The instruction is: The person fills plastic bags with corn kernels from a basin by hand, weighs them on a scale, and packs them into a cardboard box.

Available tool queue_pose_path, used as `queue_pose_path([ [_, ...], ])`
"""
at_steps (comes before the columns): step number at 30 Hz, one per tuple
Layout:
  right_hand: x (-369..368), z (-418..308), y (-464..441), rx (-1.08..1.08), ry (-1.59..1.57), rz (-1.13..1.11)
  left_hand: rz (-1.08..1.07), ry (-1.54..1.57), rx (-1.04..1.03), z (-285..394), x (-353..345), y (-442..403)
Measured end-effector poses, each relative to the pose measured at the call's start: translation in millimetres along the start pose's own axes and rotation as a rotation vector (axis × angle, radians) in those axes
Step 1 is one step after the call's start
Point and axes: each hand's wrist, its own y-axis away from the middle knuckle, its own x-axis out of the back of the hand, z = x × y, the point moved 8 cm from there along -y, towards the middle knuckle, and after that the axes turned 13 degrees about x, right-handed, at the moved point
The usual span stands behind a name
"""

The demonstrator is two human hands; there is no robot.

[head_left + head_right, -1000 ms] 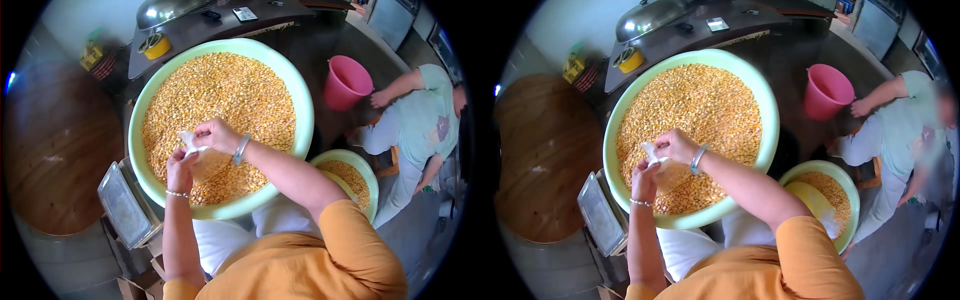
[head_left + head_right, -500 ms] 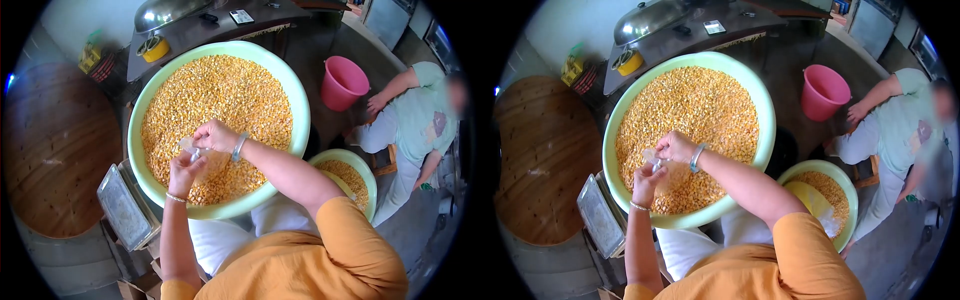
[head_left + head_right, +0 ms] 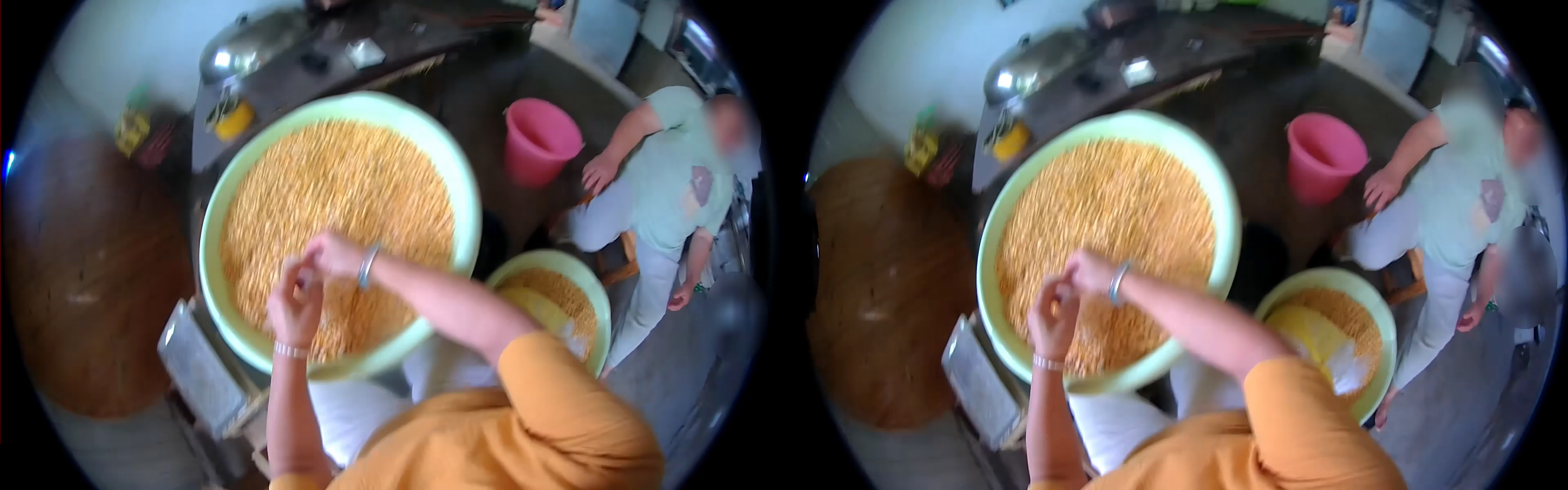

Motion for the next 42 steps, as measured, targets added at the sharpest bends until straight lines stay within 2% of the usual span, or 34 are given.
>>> queue_pose_path([
  [1, 1.4, 9.8, -3.9, 0.002, 0.025, 0.023, 0.020, -0.037, 0.042, -4.5, -1.4, -2.4],
  [2, 4.6, -14.3, -2.1, 0.090, 0.090, -0.023, 0.122, -0.154, 0.103, -13.3, -0.6, -3.3],
  [3, 5.9, -28.4, 1.6, 0.047, 0.111, -0.063, 0.128, -0.221, 0.126, -4.3, 3.0, -0.9],
  [4, 8.6, -28.1, 7.3, -0.037, 0.026, -0.004, 0.067, -0.262, 0.224, -7.8, 2.3, -0.5],
  [7, 25.6, -25.7, 11.1, 0.029, 0.275, 0.251, -0.080, -0.538, 0.089, -38.5, -21.4, -0.8],
  [9, 30.0, -3.7, -2.6, 0.169, 0.529, 0.221, -0.171, -0.533, 0.178, -51.2, -28.8, 3.2],
  [11, 39.1, -12.0, 3.6, 0.098, 0.373, 0.312, -0.142, -0.465, 0.150, -40.6, -20.0, 7.1],
  [15, 62.6, -27.9, 8.3, 0.220, 0.307, 0.512, -0.076, -0.326, 0.193, -29.1, 8.3, 0.9],
  [17, 67.8, -9.2, 11.3, -0.046, 0.060, 0.526, -0.167, -0.362, 0.294, -41.9, 5.2, -9.7],
  [19, 69.9, 1.3, 6.6, -0.010, 0.103, 0.426, -0.359, -0.282, 0.354, -64.4, -11.8, -14.4],
  [20, 66.3, 15.0, 4.8, -0.041, 0.228, 0.309, -0.419, -0.401, 0.376, -64.8, -20.0, -11.5],
  [21, 61.0, 25.1, 1.9, -0.064, 0.356, 0.192, -0.475, -0.421, 0.224, -54.5, -27.3, -10.3],
  [22, 54.6, 30.3, 3.2, -0.100, 0.370, 0.127, -0.423, -0.345, 0.220, -39.1, -20.1, -7.8],
  [23, 47.3, 34.5, 5.7, -0.137, 0.388, 0.071, -0.431, -0.103, 0.306, -34.9, -14.9, -7.2],
  [24, 46.0, 28.9, 7.0, -0.126, 0.359, 0.114, -0.498, 0.341, 0.311, -38.1, -21.0, -9.5],
  [27, 55.3, 20.8, 10.9, -0.166, 0.290, 0.212, -0.385, 0.511, 0.377, -20.3, 14.9, -12.3],
  [29, 59.9, 33.2, 10.5, -0.201, 0.251, 0.243, -0.356, 0.639, 0.312, -20.9, 31.8, -15.1],
  [30, 49.5, 15.9, 2.0, -0.032, 0.357, 0.133, -0.348, 0.710, 0.310, -19.7, 39.0, -14.7],
  [31, 40.6, 24.5, 6.5, -0.190, 0.157, 0.076, -0.341, 0.780, 0.305, -18.7, 45.5, -14.4],
  [33, 15.0, 14.5, 28.4, -0.500, -0.240, -0.036, -0.336, 0.802, 0.289, -22.0, 50.7, -14.6],
  [34, 0.5, 2.1, 30.7, -0.467, -0.301, -0.182, -0.337, 0.817, 0.277, -23.3, 50.9, -16.1],
  [37, -21.5, -33.5, 30.6, -0.208, -0.366, -0.268, -0.277, 0.729, 0.340, -57.3, 41.3, -13.6],
  [38, -19.1, -24.7, 28.0, -0.197, -0.331, -0.273, -0.275, 0.807, 0.360, -60.1, 38.8, -8.2],
  [40, -14.6, -1.9, 24.4, -0.179, -0.264, -0.280, -0.287, 0.747, 0.333, -57.2, 38.1, -7.0],
  [42, -4.6, 6.1, 25.9, -0.253, -0.214, -0.177, -0.293, 0.718, 0.349, -51.9, 38.3, -5.6],
])
